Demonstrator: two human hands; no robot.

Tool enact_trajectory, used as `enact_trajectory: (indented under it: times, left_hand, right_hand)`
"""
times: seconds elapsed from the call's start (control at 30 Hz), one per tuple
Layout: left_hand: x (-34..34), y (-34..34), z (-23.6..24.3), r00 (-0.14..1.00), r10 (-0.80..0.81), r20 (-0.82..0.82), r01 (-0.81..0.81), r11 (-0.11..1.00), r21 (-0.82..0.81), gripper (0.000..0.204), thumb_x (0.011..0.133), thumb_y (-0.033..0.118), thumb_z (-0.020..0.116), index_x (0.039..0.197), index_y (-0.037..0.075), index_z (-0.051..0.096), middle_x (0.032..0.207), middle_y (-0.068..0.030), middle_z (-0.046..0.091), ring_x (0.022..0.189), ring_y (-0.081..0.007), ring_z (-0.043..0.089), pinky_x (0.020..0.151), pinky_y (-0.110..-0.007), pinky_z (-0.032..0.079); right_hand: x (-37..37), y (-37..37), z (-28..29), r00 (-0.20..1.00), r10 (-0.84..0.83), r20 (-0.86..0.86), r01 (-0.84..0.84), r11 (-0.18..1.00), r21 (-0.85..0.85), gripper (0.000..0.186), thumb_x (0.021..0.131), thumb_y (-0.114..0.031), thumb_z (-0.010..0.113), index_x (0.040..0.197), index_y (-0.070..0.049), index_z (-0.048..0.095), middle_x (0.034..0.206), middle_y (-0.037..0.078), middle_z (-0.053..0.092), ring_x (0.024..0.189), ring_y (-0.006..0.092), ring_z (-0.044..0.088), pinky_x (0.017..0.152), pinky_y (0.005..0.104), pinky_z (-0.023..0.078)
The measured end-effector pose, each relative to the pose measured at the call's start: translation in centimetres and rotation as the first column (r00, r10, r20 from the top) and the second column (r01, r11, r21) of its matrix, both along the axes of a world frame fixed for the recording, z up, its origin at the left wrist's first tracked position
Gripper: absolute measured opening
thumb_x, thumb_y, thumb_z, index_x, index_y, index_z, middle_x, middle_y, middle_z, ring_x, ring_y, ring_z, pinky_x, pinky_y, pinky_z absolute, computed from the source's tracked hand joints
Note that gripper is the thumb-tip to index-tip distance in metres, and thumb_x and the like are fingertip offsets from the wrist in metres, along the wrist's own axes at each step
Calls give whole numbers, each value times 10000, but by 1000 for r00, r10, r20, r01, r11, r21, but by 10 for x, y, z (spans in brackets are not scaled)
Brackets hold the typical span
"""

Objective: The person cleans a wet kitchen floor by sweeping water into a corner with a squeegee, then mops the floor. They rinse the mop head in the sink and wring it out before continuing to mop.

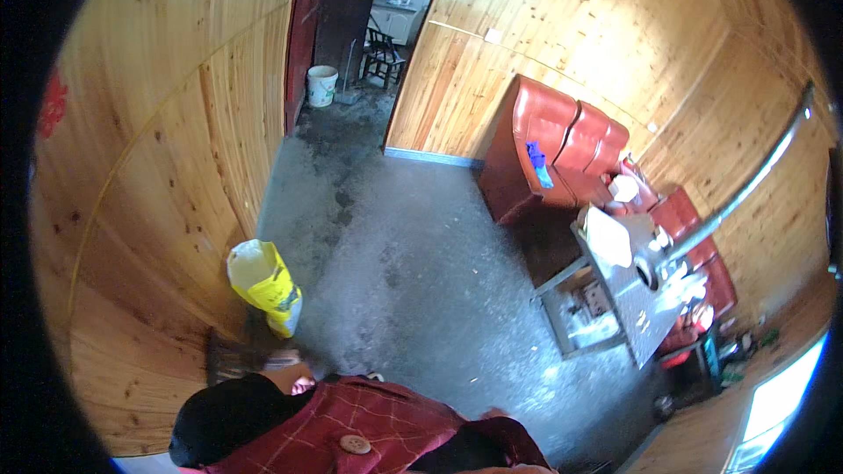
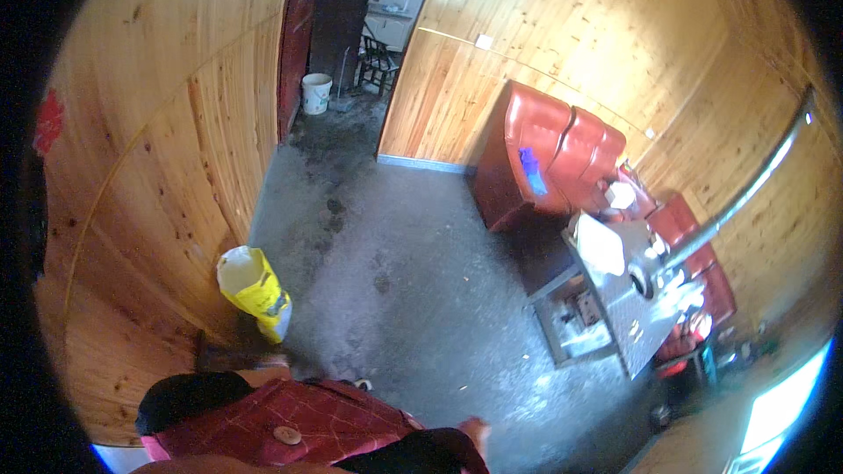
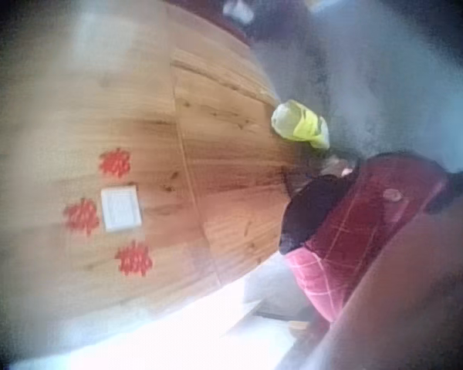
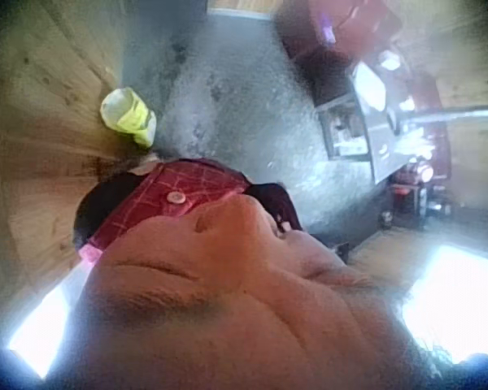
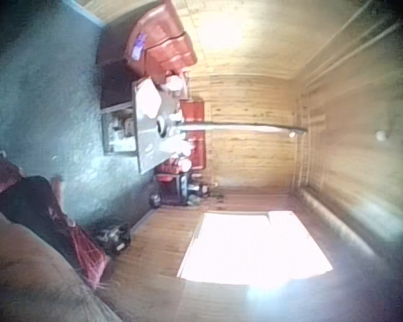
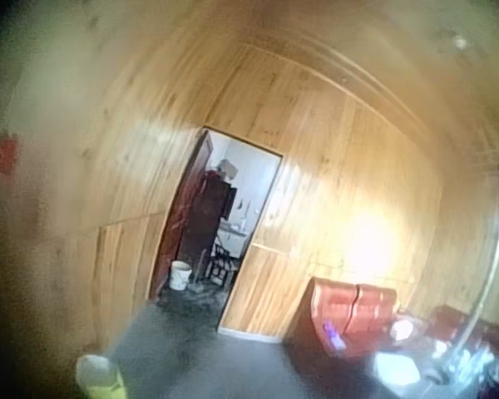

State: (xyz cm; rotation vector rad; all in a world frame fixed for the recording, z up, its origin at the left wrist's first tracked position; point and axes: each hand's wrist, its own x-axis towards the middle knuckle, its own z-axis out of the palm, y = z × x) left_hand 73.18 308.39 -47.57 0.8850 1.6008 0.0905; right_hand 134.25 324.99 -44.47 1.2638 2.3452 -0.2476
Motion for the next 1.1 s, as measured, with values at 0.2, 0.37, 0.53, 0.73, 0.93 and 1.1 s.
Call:
enact_trajectory:
  times: [0.2, 0.37, 0.53, 0.73, 0.93, 1.1]
  left_hand:
    - [-48, 192, 14, 999, -42, -9, 43, 989, 145, 185, 751, 266, 586, 798, 92, 627, 670, -108, 603, 527, -234, 557, 461, -434, 438]
    - [-115, 320, 1, 704, 521, 483, -601, 799, 14, 140, 757, 240, 584, 758, 106, 624, 645, -87, 596, 520, -208, 559, 437, -412, 429]
    - [-197, 374, -31, 811, -451, -373, 564, 771, 295, 231, 781, 256, 581, 788, 38, 659, 717, -124, 652, 593, -277, 617, 528, -409, 495]
    - [-361, 395, -3, 854, 388, -347, -289, 908, 305, 281, 806, 304, 609, 762, 29, 651, 817, -137, 667, 636, -230, 634, 580, -365, 524]
    - [-493, 489, 28, 99, 948, 302, -994, 111, -23, 201, 851, 240, 565, 878, 41, 571, 770, -174, 604, 608, -259, 599, 487, -405, 462]
    - [-594, 522, -14, 342, 938, 52, -928, 346, -139, 170, 850, 193, 553, 849, 25, 578, 745, -169, 611, 595, -252, 609, 467, -394, 470]
  right_hand:
    - [-111, 144, -16, 728, -682, -62, 560, 645, -519, 426, 832, -480, 489, 1028, -148, 671, 1033, 89, 663, 999, 235, 621, 800, 439, 468]
    - [-244, 307, -11, 757, -645, -109, 497, 675, -545, 410, 817, -467, 516, 1015, -145, 676, 1034, 94, 662, 1001, 243, 620, 788, 425, 476]
    - [-315, 452, -55, 872, -489, -1, 429, 766, -478, 396, 802, -455, 544, 1002, -142, 680, 1034, 98, 660, 1002, 251, 619, 775, 411, 484]
    - [-469, 661, -79, 985, 165, 42, -147, 949, -280, 338, 779, -427, 579, 936, -151, 694, 1019, 105, 661, 970, 272, 627, 761, 399, 496]
    - [-807, 868, -40, 789, -133, -599, -105, 933, -345, 262, 829, -294, 579, 836, -38, 633, 788, 115, 655, 641, 225, 626, 548, 359, 495]
    - [-1019, 894, -18, 556, -715, -424, 78, 552, -830, 257, 889, -246, 537, 970, -8, 592, 757, 115, 646, 557, 213, 615, 451, 323, 480]
